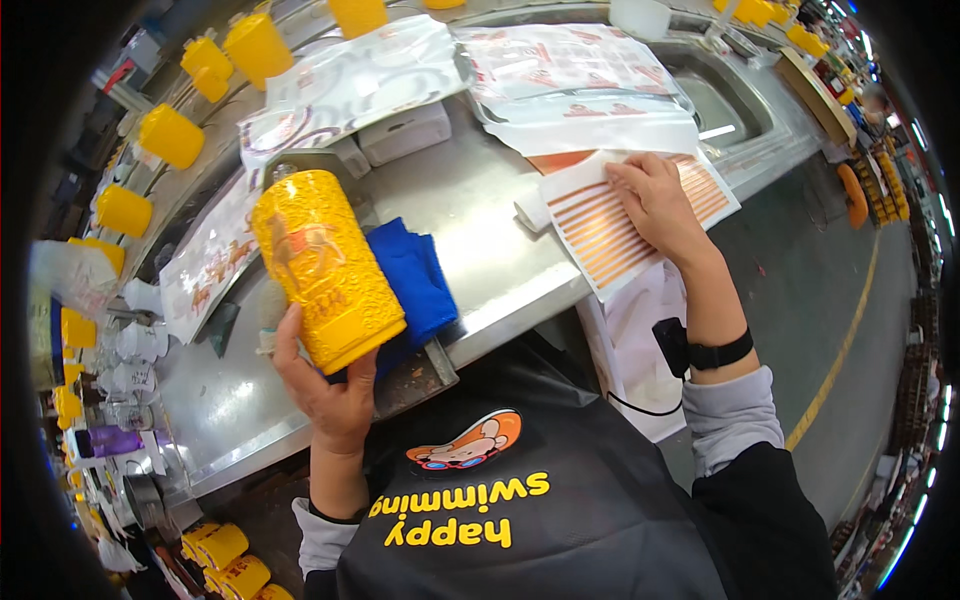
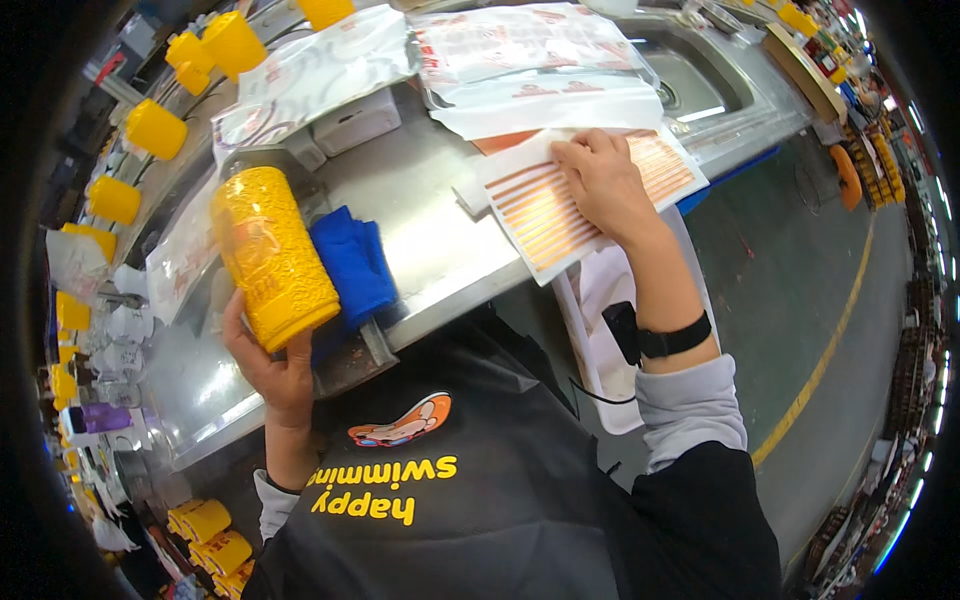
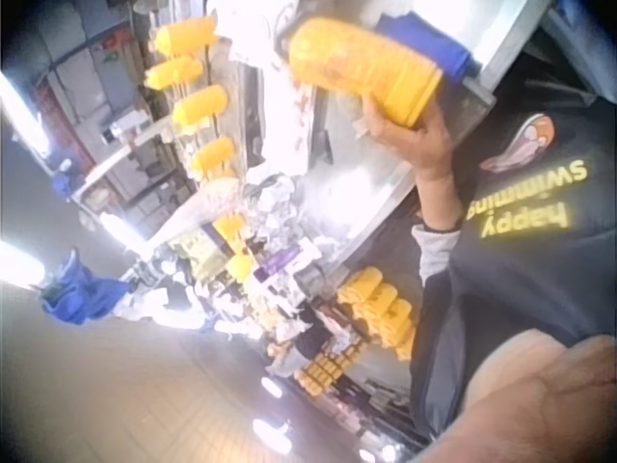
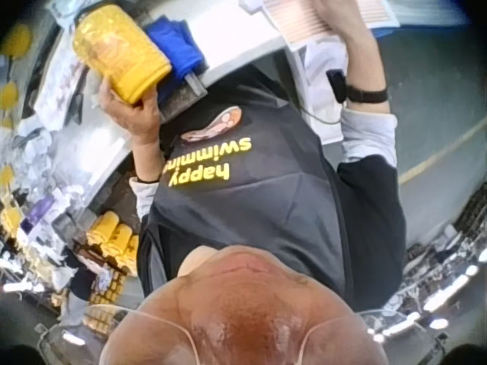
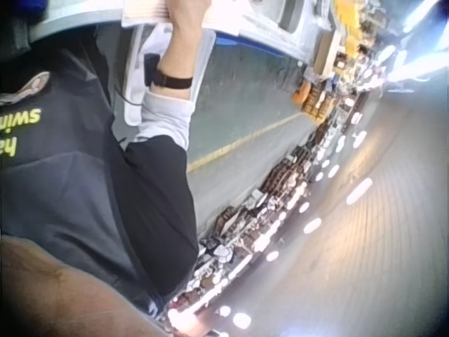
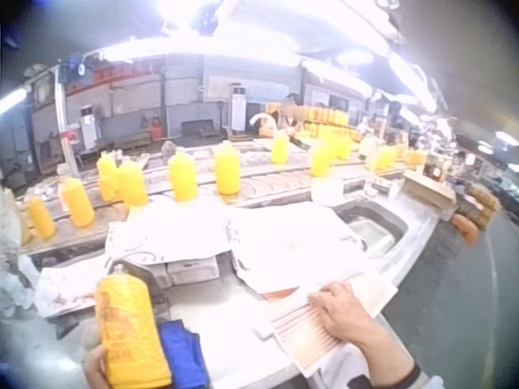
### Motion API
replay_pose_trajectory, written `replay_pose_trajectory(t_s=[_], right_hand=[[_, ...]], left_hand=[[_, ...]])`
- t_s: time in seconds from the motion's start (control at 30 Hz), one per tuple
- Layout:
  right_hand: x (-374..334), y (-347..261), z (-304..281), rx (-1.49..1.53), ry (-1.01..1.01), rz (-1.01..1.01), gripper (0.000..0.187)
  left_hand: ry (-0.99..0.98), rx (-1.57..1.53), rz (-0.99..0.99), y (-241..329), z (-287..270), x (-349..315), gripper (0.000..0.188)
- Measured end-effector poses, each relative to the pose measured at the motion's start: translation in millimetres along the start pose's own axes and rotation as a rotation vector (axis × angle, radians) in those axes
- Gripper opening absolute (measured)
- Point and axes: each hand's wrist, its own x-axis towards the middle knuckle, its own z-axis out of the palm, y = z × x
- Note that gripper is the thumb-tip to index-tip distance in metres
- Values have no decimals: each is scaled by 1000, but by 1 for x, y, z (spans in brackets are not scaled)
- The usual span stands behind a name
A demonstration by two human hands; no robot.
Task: The worker applies decorative and instructional labels to yellow textured bottles at a factory workstation.
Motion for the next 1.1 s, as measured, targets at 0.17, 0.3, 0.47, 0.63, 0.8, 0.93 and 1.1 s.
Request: replay_pose_trajectory(t_s=[0.17,0.3,0.47,0.63,0.8,0.93,1.1], right_hand=[[11,3,14,16,14,-126,26],[-6,31,13,19,-33,-49,25],[18,6,2,-60,-221,-66,11],[30,11,-14,-25,-130,-235,16],[38,-40,-44,46,-175,-184,12],[47,-83,-52,113,-239,-200,10],[53,-121,-42,232,-173,-363,8]], left_hand=[[-19,217,103,0,-11,2,72],[-12,99,151,1,0,10,73],[20,32,107,6,-10,6,74],[52,56,131,16,-8,4,73],[9,77,157,22,-11,12,77],[-36,124,143,24,-16,15,76],[-41,131,156,17,-11,11,85]])
